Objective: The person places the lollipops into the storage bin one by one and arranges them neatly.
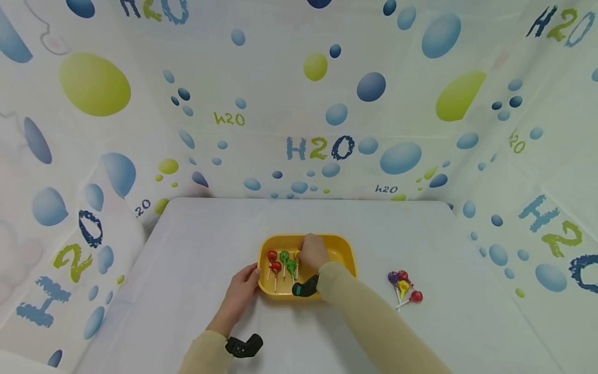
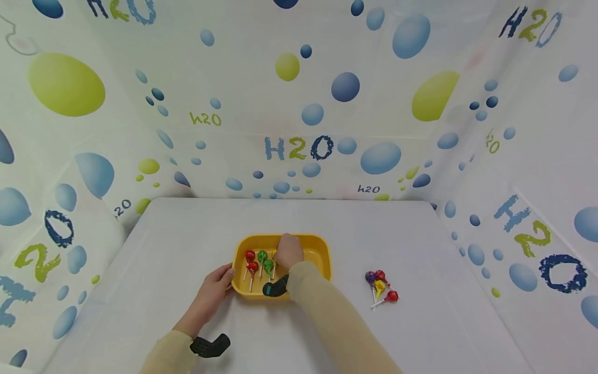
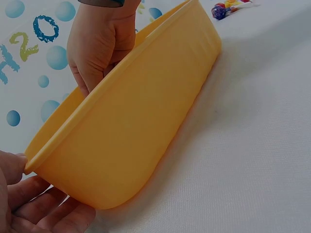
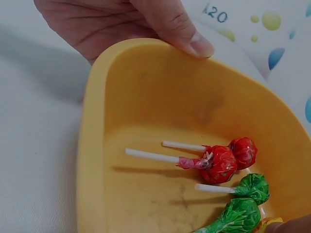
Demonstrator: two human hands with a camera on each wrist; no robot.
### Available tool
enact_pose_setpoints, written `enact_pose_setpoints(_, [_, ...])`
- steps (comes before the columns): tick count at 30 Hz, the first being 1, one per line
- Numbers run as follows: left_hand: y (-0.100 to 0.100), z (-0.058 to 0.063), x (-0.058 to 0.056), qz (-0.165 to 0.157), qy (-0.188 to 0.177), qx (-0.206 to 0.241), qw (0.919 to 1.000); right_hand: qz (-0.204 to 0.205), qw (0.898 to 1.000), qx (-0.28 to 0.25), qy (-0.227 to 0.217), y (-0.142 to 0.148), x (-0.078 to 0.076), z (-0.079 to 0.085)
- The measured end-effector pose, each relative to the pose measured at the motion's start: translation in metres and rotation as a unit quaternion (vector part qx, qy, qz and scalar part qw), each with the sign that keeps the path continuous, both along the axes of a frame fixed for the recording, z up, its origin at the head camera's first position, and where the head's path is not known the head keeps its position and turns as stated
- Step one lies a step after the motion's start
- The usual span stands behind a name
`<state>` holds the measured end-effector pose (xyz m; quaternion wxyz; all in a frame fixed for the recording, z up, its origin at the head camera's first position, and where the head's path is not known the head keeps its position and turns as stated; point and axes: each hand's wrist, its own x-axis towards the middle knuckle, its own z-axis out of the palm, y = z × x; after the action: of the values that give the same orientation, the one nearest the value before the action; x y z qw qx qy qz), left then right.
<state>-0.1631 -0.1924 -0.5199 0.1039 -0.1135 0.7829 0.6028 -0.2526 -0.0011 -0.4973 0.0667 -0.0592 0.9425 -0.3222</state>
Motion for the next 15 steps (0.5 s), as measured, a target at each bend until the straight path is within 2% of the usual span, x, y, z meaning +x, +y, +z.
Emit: enact_pose_setpoints(15, [0.0008, -0.0001, -0.0003, 0.004, -0.008, 0.000, 1.0000, 0.001, 1.000, 0.004, -0.005, 0.0020, 0.0033, 0.0060])
